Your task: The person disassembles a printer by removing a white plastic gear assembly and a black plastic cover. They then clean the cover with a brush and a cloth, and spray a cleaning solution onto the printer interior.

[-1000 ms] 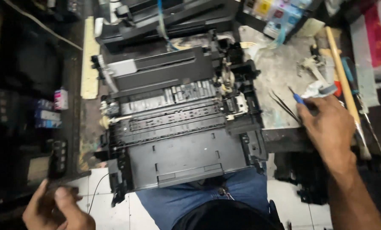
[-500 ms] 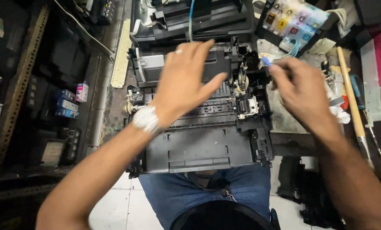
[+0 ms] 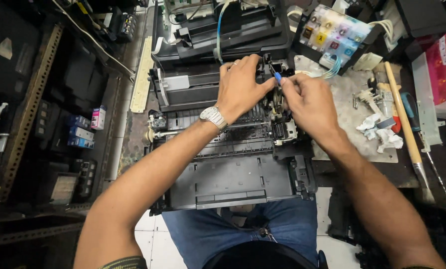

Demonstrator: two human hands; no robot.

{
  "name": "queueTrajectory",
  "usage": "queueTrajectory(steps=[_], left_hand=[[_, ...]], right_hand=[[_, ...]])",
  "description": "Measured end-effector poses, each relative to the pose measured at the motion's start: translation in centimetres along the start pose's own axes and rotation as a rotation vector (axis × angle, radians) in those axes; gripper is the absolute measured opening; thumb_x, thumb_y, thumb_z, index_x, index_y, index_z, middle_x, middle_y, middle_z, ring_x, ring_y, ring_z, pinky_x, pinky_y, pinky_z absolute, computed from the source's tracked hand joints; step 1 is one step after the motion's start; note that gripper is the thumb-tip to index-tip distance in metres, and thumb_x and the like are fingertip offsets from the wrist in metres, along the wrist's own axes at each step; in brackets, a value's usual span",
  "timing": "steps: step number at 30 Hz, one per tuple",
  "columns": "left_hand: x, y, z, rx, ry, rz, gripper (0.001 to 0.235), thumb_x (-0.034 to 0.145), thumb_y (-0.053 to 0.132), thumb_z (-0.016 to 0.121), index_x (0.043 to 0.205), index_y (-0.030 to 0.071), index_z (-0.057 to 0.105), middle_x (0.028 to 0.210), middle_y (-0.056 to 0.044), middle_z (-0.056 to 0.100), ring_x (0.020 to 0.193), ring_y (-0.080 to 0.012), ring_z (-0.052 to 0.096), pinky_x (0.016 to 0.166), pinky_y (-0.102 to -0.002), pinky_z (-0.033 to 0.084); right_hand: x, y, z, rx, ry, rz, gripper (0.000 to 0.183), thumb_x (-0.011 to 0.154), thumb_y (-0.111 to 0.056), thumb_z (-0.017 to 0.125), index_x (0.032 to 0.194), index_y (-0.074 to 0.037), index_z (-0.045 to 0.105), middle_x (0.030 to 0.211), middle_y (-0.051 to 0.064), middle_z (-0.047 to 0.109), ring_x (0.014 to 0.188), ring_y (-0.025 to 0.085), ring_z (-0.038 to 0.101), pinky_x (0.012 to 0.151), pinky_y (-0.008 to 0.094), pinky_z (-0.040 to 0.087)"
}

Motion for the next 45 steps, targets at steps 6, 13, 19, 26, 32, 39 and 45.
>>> queueTrajectory(steps=[6,13,19,26,32,39,45], left_hand=[[0.4,-0.5,0.4,-0.041,0.001,-0.029,0.054,0.085,0.046,0.074,0.123,0.009,0.062,0.107,-0.008,0.071,0.110,-0.0283,0.067,0.103,-0.052,0.036],[0.6,0.1,-0.3,-0.061,-0.044,-0.062,0.060,0.083,0.052,0.073,0.119,0.006,0.061,0.104,-0.012,0.070,0.108,-0.0337,0.067,0.097,-0.052,0.041],[0.9,0.4,-0.1,-0.069,-0.043,-0.100,0.054,0.079,0.050,0.074,0.109,0.007,0.062,0.099,-0.011,0.070,0.106,-0.0344,0.067,0.095,-0.052,0.042],[0.6,1.2,-1.0,-0.088,-0.030,-0.108,0.053,0.079,0.050,0.073,0.104,0.004,0.062,0.090,-0.013,0.071,0.097,-0.0375,0.070,0.094,-0.051,0.042],[0.7,1.4,-1.6,-0.134,-0.030,-0.134,0.051,0.078,0.046,0.075,0.102,0.004,0.061,0.086,-0.015,0.071,0.093,-0.0397,0.071,0.092,-0.049,0.041],[1.0,1.7,-2.7,-0.136,-0.105,-0.070,0.055,0.081,0.041,0.077,0.111,0.000,0.056,0.074,-0.017,0.069,0.078,-0.0450,0.071,0.092,-0.050,0.044],[1.0,2.3,-3.1,0.007,-0.073,-0.011,0.052,0.080,0.042,0.073,0.107,0.002,0.056,0.079,-0.016,0.072,0.074,-0.0431,0.071,0.076,-0.052,0.051]], right_hand=[[0.6,0.4,0.6,0.000,0.005,0.009,0.030,0.107,-0.027,0.059,0.098,-0.005,0.077,0.054,0.007,0.063,0.064,0.028,0.069,0.068,0.039,0.051],[1.9,2.0,-0.3,0.382,-0.121,0.098,0.033,0.110,-0.025,0.056,0.085,-0.008,0.071,0.057,-0.004,0.044,0.051,0.006,0.036,0.045,0.019,0.028],[0.9,-1.7,-2.6,0.562,-0.165,0.297,0.029,0.107,-0.023,0.054,0.082,-0.009,0.058,0.060,-0.005,0.037,0.045,-0.002,0.031,0.040,0.013,0.021],[2.0,2.2,0.0,0.033,-0.065,0.081,0.030,0.105,-0.033,0.065,0.089,-0.011,0.078,0.056,0.009,0.063,0.058,0.023,0.061,0.065,0.035,0.050],[2.9,1.7,-0.2,-0.052,-0.093,0.208,0.029,0.101,-0.044,0.063,0.101,-0.021,0.081,0.071,0.009,0.071,0.077,0.030,0.071,0.076,0.044,0.054],[2.9,-0.2,-2.3,0.645,-0.169,0.364,0.027,0.104,-0.020,0.058,0.086,-0.001,0.061,0.060,-0.006,0.029,0.039,-0.001,0.027,0.033,0.016,0.019],[1.8,3.6,-2.7,0.563,-0.113,0.291,0.026,0.106,-0.024,0.062,0.085,-0.007,0.063,0.062,-0.002,0.043,0.045,0.004,0.033,0.039,0.019,0.022]])
Point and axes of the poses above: each hand's wrist, its own x-axis towards the middle knuckle, its own z-axis out of the palm, y = z × x, the point moved 1 cm from there along x, towards the middle knuckle
